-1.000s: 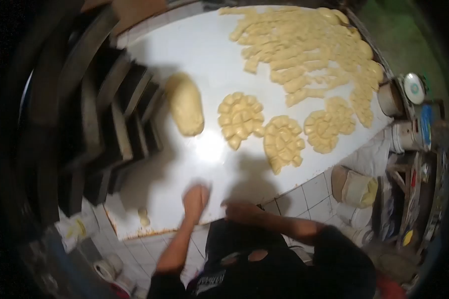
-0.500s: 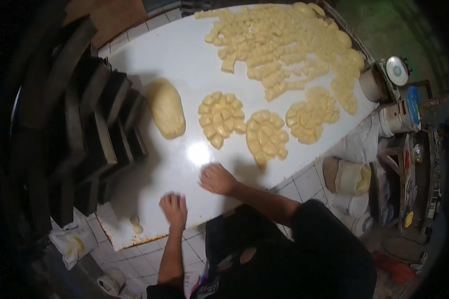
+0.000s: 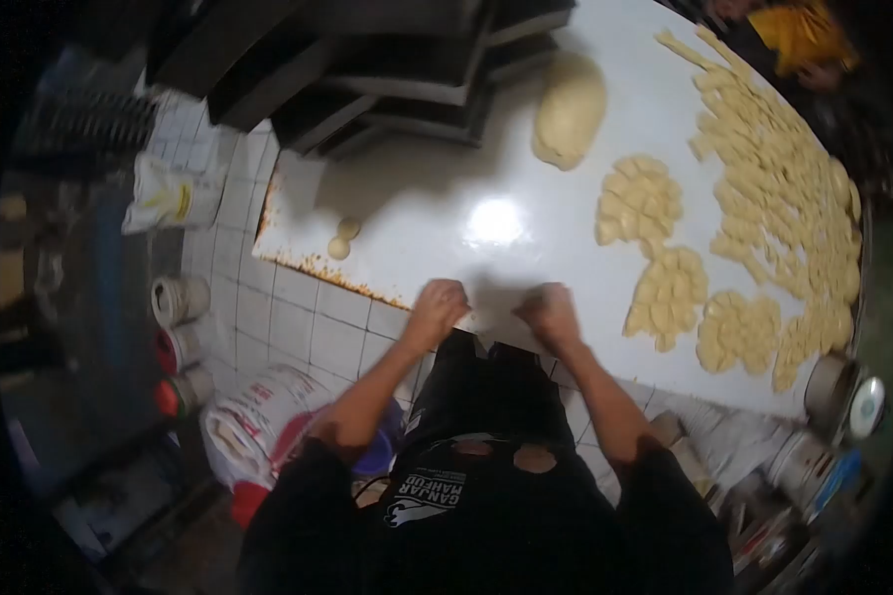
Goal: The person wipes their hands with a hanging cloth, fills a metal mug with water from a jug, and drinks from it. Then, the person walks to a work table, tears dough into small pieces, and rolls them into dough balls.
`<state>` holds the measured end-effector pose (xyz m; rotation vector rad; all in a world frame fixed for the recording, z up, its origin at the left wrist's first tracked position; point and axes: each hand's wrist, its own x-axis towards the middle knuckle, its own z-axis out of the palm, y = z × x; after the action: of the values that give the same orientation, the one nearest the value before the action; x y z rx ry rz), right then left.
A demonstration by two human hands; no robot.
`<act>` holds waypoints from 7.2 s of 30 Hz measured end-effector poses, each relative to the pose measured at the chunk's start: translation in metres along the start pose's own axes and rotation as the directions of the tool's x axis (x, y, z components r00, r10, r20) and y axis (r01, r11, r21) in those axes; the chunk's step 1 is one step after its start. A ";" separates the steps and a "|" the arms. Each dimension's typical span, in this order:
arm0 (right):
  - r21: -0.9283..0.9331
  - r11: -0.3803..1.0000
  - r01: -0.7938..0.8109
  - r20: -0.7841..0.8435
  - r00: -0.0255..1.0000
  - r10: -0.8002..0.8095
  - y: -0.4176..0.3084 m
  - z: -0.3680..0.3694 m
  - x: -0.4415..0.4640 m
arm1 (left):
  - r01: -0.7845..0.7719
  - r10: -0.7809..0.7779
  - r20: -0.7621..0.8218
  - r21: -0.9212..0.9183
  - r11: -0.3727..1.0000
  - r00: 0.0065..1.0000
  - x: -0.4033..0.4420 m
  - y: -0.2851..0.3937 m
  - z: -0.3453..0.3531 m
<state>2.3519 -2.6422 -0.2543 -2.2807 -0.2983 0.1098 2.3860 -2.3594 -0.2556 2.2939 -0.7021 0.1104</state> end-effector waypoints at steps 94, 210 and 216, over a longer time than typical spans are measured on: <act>-0.243 0.830 0.502 0.433 0.822 -0.371 -0.099 0.084 0.131 | 0.298 -0.312 -0.170 -0.100 0.949 0.935 -0.080 -0.034 -0.148; -0.312 0.926 0.212 -0.114 0.959 -0.258 -0.011 0.028 0.042 | 0.083 -0.110 0.069 0.319 0.944 0.992 0.027 0.007 0.019; -0.311 0.926 0.216 0.039 0.976 -0.215 -0.008 0.005 0.032 | 0.005 -0.216 0.243 0.652 0.758 0.946 -0.034 -0.038 -0.005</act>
<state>2.3810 -2.6250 -0.2509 -2.5427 -0.6043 -0.0513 2.3771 -2.3181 -0.2855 3.0678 -0.7581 -0.0801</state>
